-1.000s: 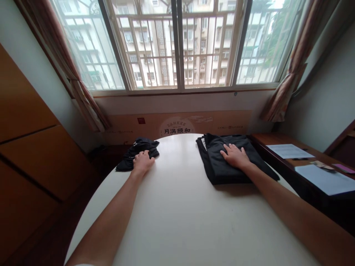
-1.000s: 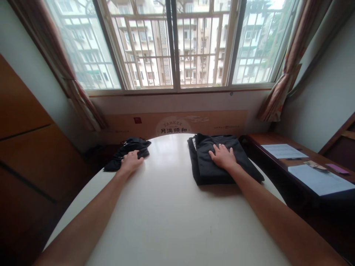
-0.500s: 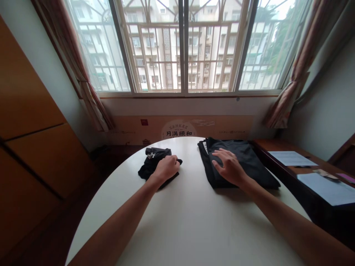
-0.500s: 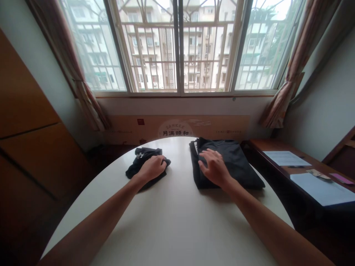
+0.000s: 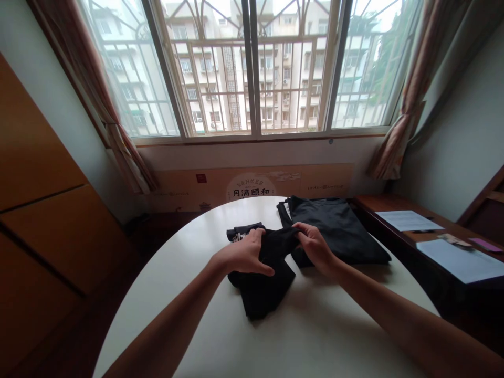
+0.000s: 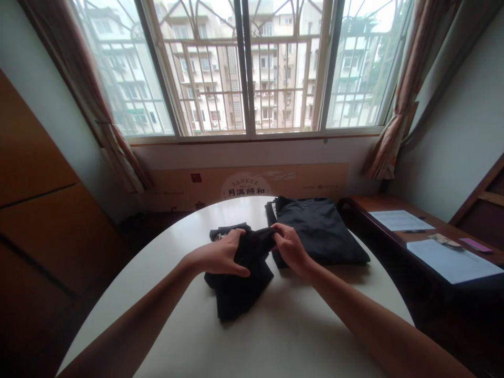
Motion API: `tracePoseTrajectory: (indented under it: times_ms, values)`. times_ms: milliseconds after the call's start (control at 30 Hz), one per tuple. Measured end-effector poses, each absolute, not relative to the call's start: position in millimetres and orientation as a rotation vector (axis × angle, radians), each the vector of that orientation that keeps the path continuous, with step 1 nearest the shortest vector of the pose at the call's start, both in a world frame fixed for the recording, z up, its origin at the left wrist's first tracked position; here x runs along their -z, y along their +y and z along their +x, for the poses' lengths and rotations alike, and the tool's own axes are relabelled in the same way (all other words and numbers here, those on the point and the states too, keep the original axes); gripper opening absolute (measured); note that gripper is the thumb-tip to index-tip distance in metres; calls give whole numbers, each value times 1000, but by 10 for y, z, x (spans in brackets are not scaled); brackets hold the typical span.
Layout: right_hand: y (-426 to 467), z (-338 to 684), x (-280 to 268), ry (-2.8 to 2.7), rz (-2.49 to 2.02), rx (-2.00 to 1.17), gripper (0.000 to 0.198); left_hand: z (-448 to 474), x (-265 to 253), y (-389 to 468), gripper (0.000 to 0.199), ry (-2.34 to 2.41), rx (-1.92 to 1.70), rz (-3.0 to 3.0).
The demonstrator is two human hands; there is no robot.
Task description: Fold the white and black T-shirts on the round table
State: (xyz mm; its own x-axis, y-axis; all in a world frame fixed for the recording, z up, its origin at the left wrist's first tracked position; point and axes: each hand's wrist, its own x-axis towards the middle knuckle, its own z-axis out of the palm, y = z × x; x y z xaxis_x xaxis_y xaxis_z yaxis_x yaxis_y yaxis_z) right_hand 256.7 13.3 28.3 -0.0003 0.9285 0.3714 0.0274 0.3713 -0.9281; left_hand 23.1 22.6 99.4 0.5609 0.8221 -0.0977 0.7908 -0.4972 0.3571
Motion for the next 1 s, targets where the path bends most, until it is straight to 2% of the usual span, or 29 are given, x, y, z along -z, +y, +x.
tracePoseTrajectory:
  times_ms: [167,267,333,467,533,700,800,867,933,1000]
  values:
    - [185,2625,-303,-1046,-925,-1053,28,124,-975,364,94,1530,-13,2520]
    - [218,2661,-317,-1008,-890,-1043,32,24,-996,456,85,1439,-26,2452]
    - [224,2679,-336,-1017,-900,-1036,32,-19,-1017,496,69,1362,-43,2410]
    - [238,2753,-350,-1023,-950,-1028,34,-30,-1092,544,23,1368,-205,2391]
    - [270,2840,-345,-1061,-980,-965,39,-29,-1153,553,10,1434,-366,2395]
    - [357,3059,-375,-1217,-1221,-561,56,-18,-1320,487,22,1291,-718,1972]
    - [280,3010,-436,-1303,-1262,-240,50,68,-1389,396,20,1127,-862,1656]
    - [160,2893,-484,-1422,-1228,-291,50,167,-1417,325,14,1092,-904,1514]
    - [23,2750,-532,-1525,-1153,-496,60,280,-1431,253,8,1063,-928,1412]
    - [-89,2622,-574,-1602,-1042,-638,61,379,-1433,191,9,1010,-943,1338]
